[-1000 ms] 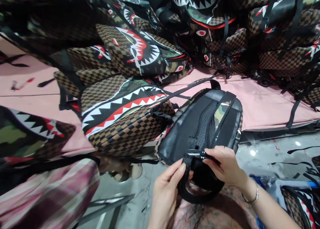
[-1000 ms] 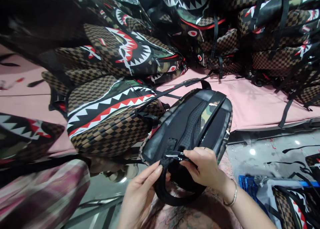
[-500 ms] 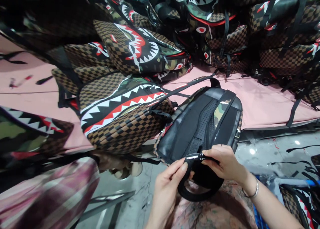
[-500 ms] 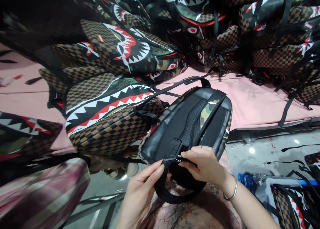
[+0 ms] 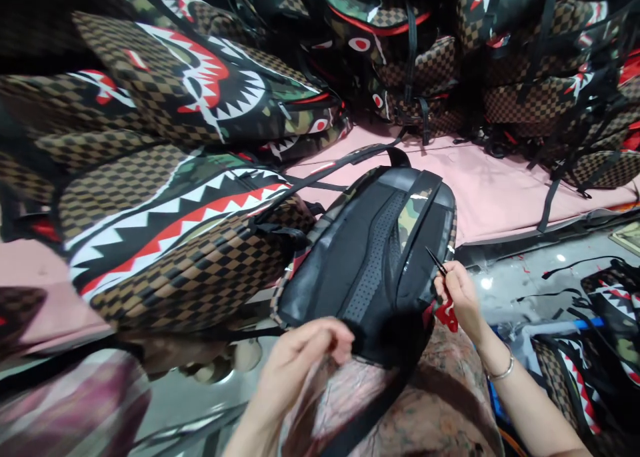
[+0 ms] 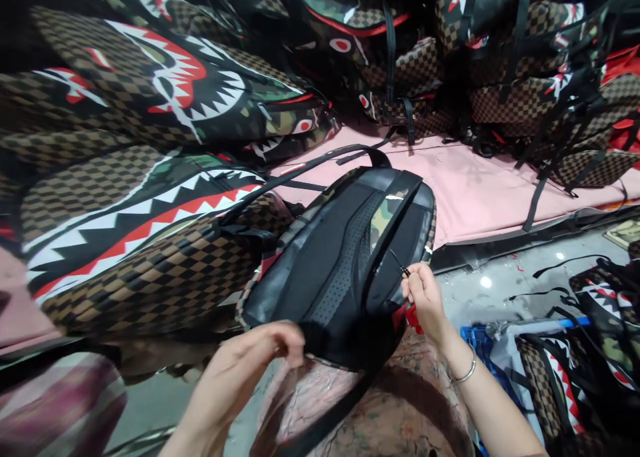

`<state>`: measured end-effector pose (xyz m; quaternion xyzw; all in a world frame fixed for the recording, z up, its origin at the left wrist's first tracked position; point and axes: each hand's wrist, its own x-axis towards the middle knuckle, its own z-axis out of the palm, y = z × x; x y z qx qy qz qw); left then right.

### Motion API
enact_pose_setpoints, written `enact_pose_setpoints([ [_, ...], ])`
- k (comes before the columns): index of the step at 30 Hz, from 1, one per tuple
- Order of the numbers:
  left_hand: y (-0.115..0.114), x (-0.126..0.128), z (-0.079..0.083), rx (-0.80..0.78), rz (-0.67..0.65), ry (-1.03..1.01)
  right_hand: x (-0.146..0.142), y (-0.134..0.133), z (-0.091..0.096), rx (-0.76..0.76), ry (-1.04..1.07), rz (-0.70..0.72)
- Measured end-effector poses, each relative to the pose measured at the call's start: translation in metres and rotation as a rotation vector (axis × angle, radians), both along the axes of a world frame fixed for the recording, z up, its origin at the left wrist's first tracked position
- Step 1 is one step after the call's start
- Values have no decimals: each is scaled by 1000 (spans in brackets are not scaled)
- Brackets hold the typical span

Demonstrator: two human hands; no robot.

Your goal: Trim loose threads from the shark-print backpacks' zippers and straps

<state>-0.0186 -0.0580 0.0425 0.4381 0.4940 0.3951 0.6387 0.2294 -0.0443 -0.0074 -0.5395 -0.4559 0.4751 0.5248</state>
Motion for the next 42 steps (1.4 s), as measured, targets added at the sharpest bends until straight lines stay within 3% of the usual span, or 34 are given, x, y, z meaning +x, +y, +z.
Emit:
enact_pose_setpoints([
  [3,10,36,-8,5,-105,371,9,-13,-20,-85,-95,-5],
  [6,19,66,-22,139,-131,722,7,-26,-30,-83,-170,87],
  [8,25,74,-31,160,-150,807,3,-29,-33,-47,-196,140],
  [11,31,74,-41,81,-63,609,-8,-28,-36,-21,-239,153],
  [15,35,71,-48,-96,244,34,-20,-25,-38,-53,-226,85],
  [18,39,75,-47,-182,296,-186,-21,-21,-36,-53,-155,108],
  [22,44,74,-43,-187,222,-118,-19,-15,-36,-142,21,158],
  [24,42,71,-41,-40,295,86,-21,-15,-37,-202,96,107],
  [27,29,69,-40,311,475,439,-28,-17,-39,-241,112,-1],
  [28,23,69,-41,395,464,507,-30,-18,-39,-239,99,-24],
  [30,15,72,-44,459,321,554,-34,-20,-37,-211,58,-53],
  [35,16,76,-50,412,21,608,-35,-23,-32,-115,-52,-84],
  [39,28,70,-42,384,-181,668,-33,-26,-30,-45,-103,-14],
  [42,30,70,-38,345,-206,651,-34,-27,-29,-21,-125,4],
])
